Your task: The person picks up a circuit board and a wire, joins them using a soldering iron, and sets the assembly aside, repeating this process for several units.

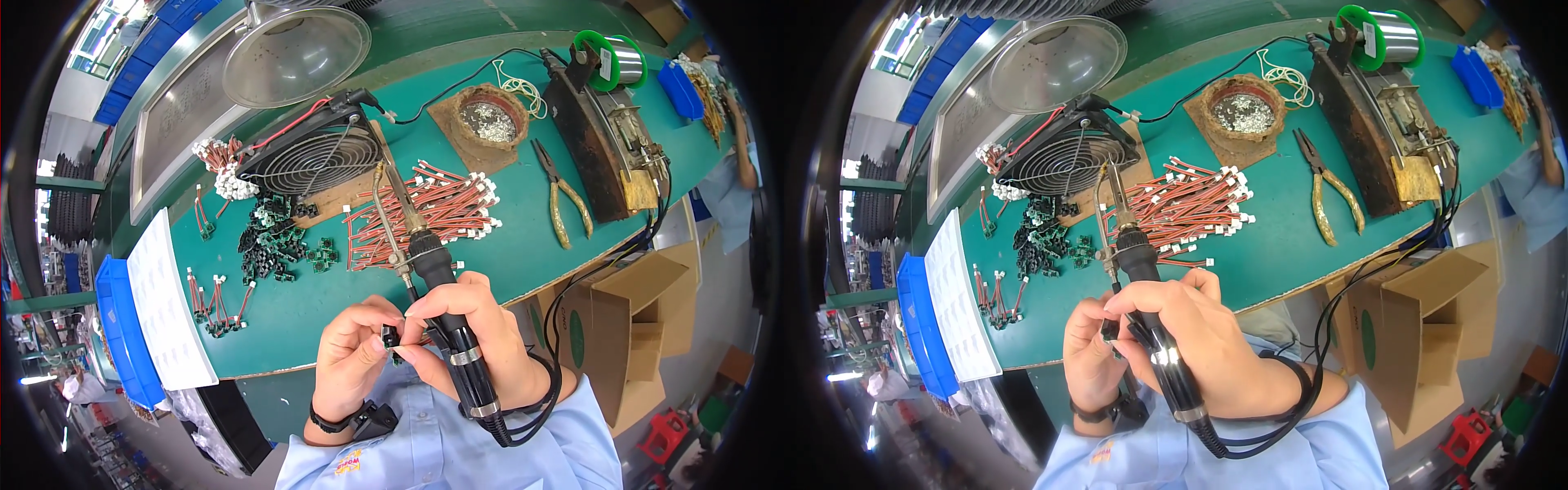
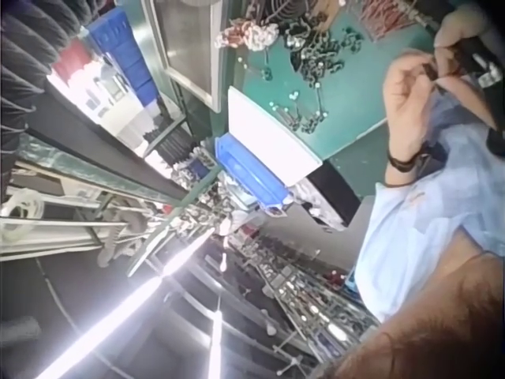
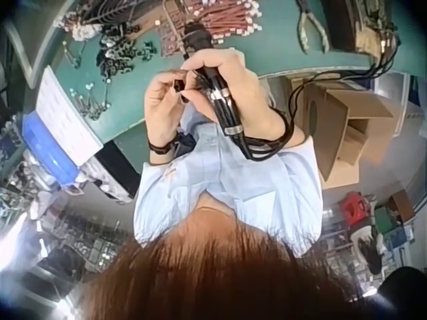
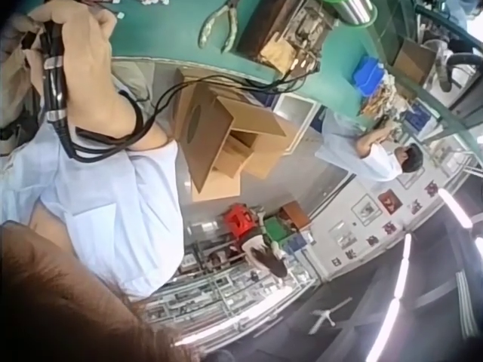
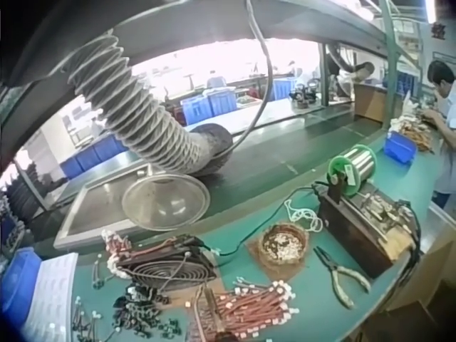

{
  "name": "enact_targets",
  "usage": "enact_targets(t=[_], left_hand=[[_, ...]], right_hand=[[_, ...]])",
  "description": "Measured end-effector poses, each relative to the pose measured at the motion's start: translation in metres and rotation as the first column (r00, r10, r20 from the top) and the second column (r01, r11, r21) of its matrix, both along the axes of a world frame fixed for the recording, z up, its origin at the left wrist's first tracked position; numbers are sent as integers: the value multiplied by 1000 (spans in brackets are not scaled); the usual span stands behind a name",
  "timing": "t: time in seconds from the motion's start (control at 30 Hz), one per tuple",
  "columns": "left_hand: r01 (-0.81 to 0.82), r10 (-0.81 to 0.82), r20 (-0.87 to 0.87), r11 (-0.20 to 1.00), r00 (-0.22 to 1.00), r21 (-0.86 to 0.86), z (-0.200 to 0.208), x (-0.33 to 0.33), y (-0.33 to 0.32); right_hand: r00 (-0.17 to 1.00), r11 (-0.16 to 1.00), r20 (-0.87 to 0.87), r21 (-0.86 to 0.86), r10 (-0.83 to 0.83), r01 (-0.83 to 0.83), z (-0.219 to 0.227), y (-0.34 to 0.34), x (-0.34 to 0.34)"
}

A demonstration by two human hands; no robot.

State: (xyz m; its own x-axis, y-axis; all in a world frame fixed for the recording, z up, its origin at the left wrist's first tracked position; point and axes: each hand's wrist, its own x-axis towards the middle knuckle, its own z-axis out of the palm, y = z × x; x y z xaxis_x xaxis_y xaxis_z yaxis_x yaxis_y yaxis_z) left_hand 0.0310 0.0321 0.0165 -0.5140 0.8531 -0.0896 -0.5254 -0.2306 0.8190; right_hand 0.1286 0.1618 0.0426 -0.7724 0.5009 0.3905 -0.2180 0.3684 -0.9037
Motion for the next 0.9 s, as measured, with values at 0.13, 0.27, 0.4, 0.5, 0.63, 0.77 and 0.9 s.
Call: enact_targets(t=[0.13, 0.27, 0.4, 0.5, 0.63, 0.77, 0.9], left_hand=[[4, -4, -10, 1000, 1000, -17, 0, 0, 0], [4, -5, -15, 1000, 1000, -16, -1, 0, 0], [6, -6, -18, 1000, 1000, -9, -1, 0, 1], [0, 0, -20, 1000, 1000, -3, -1, 0, 1], [4, -4, -11, 1000, 1000, 9, -2, 0, 1], [-3, 2, -54, 1000, 999, -6, -3, 0, -1], [-13, 13, -59, 1000, 998, -4, 3, -1, 1]], right_hand=[[1000, 1000, -1, 16, -7, 7, 0, 1, 0], [1000, 1000, -6, 26, -12, 13, 1, 2, 0], [1000, 1000, -4, 21, -17, 17, 0, 1, 0], [1000, 1000, -3, 16, -20, 20, -1, 1, 0], [1000, 1000, -1, 18, -18, 18, -1, 1, 1], [1000, 1000, 1, 24, -4, 4, -1, 3, 1], [1000, 1000, 8, 17, 14, -14, -1, 5, 2]])
